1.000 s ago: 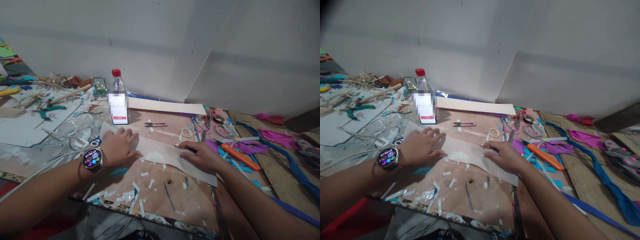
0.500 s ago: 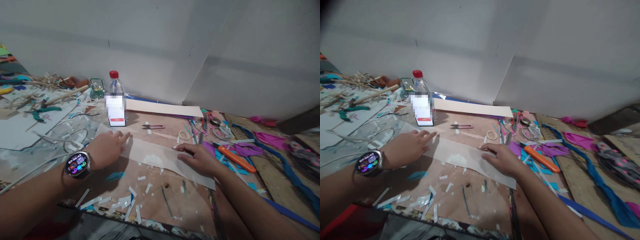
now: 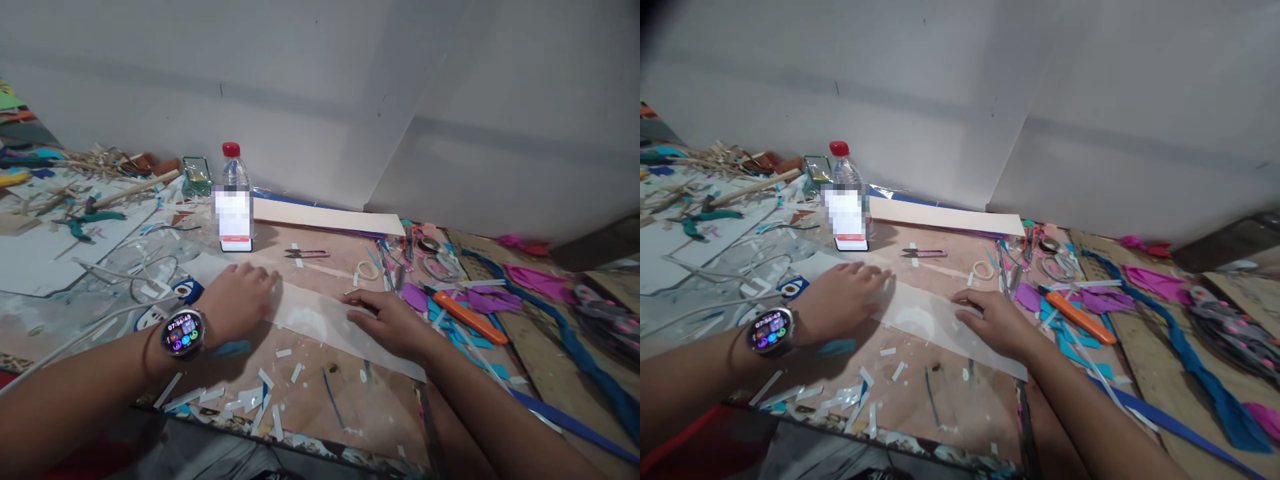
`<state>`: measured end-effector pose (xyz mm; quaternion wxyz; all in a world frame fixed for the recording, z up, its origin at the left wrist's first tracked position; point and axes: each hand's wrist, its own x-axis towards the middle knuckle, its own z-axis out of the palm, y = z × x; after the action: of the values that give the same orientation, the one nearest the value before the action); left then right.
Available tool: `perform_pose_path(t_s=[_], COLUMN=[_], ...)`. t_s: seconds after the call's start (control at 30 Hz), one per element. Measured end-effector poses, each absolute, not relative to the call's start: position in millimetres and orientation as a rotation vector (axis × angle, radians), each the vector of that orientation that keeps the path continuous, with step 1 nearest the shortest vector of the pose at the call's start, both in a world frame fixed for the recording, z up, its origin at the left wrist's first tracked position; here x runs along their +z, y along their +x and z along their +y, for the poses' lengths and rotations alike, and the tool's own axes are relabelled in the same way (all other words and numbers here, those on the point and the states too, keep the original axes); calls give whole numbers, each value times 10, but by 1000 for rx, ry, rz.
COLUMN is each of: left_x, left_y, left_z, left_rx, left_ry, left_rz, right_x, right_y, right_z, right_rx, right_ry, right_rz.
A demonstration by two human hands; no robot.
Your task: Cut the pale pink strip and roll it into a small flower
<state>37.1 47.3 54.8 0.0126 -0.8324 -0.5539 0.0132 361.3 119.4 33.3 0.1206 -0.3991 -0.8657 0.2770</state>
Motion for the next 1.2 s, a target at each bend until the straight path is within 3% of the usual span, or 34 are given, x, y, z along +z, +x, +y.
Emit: perform_pose_path(t_s=[0.23,0.63,1.0,1.2], left_x=[381,443,445,295], left_y=[779,821,1100,1132], left_z=[255,130,178,220], left_rx=[-137,181,-3,-64], left_ry=[-2974,-2792,-2807,-2860], left_rz=[-1166,-1292,-1134,-1053], right_x=[304,558,504,510], right_y=[3354,3605,3129,3281], right_z=[1152,1198,1239,1258], right_rx=[852,739,678,606], right_ry=[-1128,-1371,-1216,-1350], right_rz=[-2456,-2673,-2751,-2699])
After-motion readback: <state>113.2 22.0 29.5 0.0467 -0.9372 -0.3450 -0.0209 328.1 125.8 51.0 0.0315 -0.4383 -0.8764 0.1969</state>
